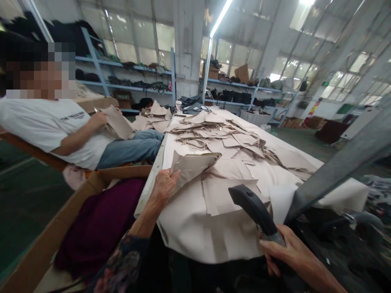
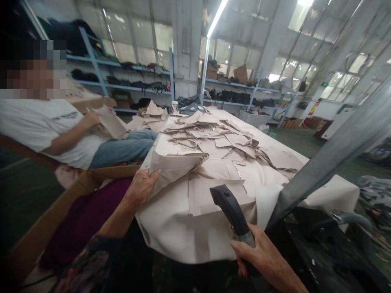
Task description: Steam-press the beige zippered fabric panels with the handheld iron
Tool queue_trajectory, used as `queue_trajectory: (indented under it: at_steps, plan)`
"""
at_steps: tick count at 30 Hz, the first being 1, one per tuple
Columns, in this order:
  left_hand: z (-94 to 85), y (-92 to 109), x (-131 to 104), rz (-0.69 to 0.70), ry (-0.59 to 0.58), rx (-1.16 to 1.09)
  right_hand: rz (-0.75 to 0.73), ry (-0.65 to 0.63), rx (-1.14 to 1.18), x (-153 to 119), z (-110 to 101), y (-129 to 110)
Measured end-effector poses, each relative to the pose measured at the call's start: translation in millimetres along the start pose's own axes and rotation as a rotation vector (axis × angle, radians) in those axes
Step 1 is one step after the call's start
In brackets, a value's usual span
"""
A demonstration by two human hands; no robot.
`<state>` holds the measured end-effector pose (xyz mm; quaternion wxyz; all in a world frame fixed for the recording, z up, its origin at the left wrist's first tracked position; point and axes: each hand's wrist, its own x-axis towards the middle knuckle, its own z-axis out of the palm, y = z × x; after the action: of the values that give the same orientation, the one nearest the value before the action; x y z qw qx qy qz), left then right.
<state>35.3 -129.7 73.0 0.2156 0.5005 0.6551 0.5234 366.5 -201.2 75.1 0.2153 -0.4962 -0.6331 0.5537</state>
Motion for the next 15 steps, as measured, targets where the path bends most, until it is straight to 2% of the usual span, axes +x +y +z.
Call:
queue_trajectory:
  at_steps: [4, 6, 8, 11, 13, 15]
  plan:
    - [-5.1, 24, 10, -0.103, -0.036, -0.623, 0.008, -0.004, -0.024, 2, 3, -11]
    - [-7.5, 36, 9, -0.170, -0.038, -0.790, 0.011, -0.001, -0.030, 0, 5, -15]
    - [-9.5, 39, 4, -0.254, -0.035, -0.863, 0.006, 0.005, -0.045, -3, 4, -18]
    - [-10.8, 17, -9, -0.368, -0.022, -0.833, 0.000, 0.018, -0.085, -8, 2, -20]
    - [-12.2, -13, -18, -0.407, 0.006, -0.729, -0.010, 0.016, -0.100, -10, 1, -19]
    - [-16.2, -46, -26, -0.382, 0.061, -0.525, -0.023, 0.004, -0.090, -10, 1, -17]
